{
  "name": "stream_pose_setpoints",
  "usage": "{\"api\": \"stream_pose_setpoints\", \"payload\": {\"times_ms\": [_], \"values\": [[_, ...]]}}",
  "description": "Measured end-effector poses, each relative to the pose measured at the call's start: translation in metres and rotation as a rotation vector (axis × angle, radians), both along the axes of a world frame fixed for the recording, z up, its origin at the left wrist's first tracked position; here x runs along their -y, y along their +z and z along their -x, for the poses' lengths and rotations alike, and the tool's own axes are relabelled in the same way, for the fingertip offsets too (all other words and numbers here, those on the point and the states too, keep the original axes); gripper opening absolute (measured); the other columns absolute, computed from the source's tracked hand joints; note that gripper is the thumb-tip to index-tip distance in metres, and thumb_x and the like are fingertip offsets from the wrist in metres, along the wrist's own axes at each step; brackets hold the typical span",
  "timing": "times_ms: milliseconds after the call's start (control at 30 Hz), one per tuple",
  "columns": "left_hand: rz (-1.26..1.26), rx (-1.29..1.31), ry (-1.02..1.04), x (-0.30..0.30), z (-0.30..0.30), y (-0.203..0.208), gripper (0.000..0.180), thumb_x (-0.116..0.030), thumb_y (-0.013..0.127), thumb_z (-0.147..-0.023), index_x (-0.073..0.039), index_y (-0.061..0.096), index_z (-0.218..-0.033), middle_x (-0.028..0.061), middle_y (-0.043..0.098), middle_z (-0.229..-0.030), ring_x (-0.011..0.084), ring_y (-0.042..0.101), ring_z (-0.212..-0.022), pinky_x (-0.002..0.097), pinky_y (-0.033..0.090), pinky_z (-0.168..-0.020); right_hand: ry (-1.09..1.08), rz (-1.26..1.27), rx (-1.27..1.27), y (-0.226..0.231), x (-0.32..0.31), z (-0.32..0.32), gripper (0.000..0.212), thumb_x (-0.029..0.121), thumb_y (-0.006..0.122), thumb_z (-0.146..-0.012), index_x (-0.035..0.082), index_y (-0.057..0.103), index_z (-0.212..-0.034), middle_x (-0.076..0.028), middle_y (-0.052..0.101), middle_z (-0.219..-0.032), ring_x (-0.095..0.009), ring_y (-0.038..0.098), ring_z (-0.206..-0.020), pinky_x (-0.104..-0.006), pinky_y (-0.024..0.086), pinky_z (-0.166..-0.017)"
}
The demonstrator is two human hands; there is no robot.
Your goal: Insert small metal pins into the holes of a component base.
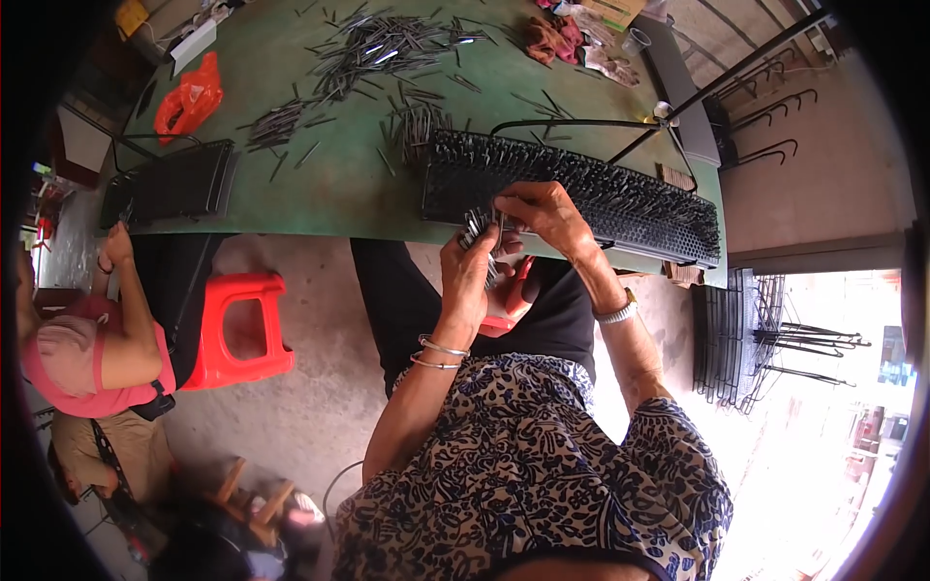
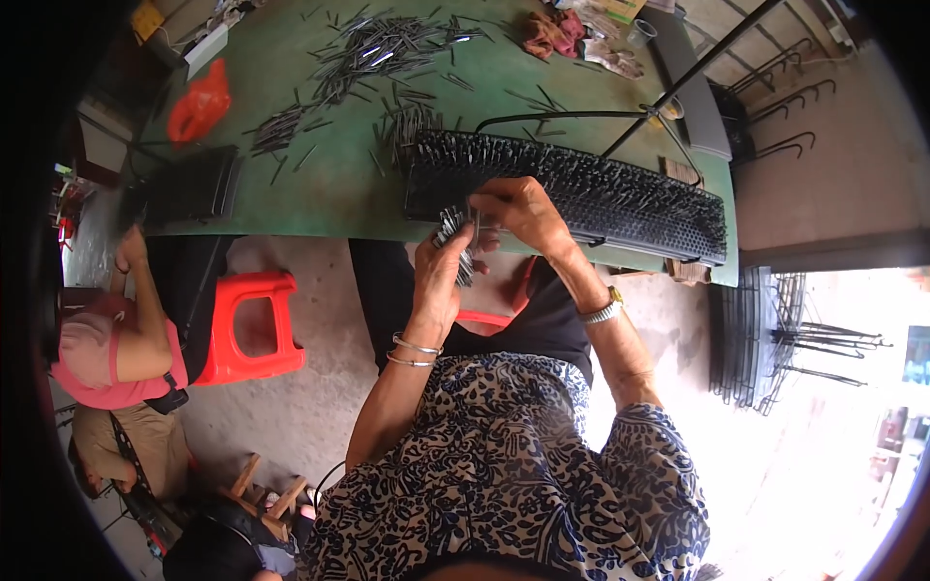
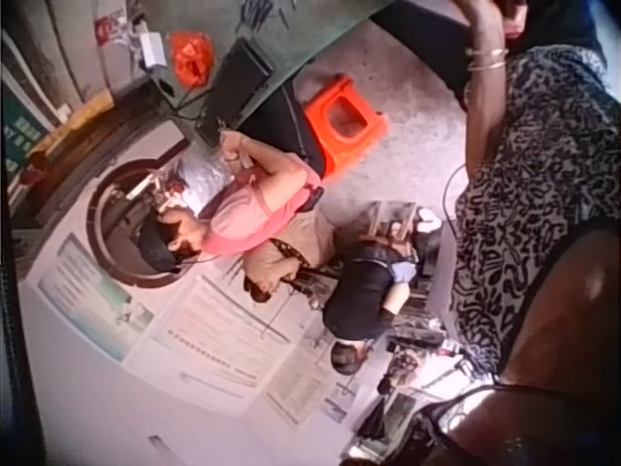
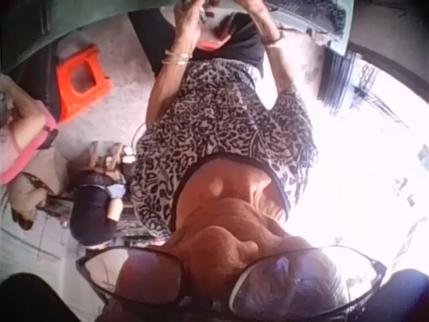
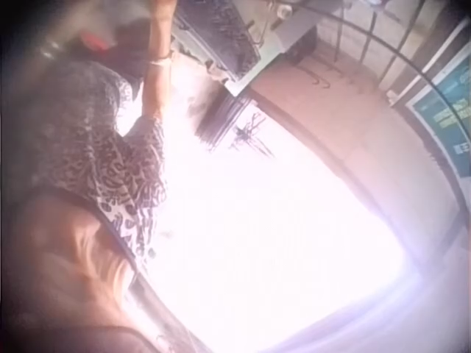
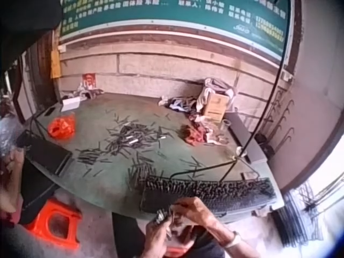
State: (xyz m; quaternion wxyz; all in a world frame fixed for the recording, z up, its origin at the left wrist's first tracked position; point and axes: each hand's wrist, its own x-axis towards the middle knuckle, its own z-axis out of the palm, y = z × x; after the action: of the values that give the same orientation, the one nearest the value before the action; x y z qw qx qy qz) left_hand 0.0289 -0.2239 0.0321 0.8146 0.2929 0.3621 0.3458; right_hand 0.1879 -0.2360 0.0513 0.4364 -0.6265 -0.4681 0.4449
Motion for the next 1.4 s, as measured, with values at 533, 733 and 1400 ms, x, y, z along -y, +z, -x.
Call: {"api": "stream_pose_setpoints", "payload": {"times_ms": [533, 733, 1400], "values": [[0.185, 0.010, -0.095, -0.010, -0.009, -0.014, 0.026, -0.025, 0.064, -0.090, -0.004, 0.062, -0.107, 0.0086, 0.069, -0.085, 0.0132, 0.062, -0.068, 0.0256, 0.047, -0.053, -0.450, -0.352, 0.327, 0.004, -0.023, -0.013, 0.009, 0.006, 0.060, -0.089, -0.001, 0.065, -0.091, -0.005, 0.067, -0.071, -0.011, 0.065, -0.067, -0.0251, 0.052, -0.060], [0.199, 0.061, -0.081, -0.006, -0.013, -0.013, 0.026, -0.020, 0.060, -0.092, -0.003, 0.059, -0.112, 0.0119, 0.069, -0.089, 0.0125, 0.059, -0.067, 0.0258, 0.048, -0.056, -0.438, -0.473, 0.656, -0.027, -0.043, -0.018, 0.007, 0.007, 0.062, -0.087, 0.002, 0.064, -0.091, -0.009, 0.067, -0.073, -0.016, 0.067, -0.066, -0.0270, 0.051, -0.060], [0.215, 0.073, 0.012, -0.006, -0.007, -0.012, 0.020, -0.018, 0.069, -0.087, -0.004, 0.065, -0.100, 0.0079, 0.068, -0.083, 0.0127, 0.060, -0.068, 0.0232, 0.045, -0.056, -0.293, -0.529, 1.119, -0.030, -0.046, -0.022, 0.013, 0.016, 0.070, -0.080, 0.015, 0.070, -0.092, -0.007, 0.058, -0.089, -0.027, 0.061, -0.076, -0.0367, 0.050, -0.065]]}}
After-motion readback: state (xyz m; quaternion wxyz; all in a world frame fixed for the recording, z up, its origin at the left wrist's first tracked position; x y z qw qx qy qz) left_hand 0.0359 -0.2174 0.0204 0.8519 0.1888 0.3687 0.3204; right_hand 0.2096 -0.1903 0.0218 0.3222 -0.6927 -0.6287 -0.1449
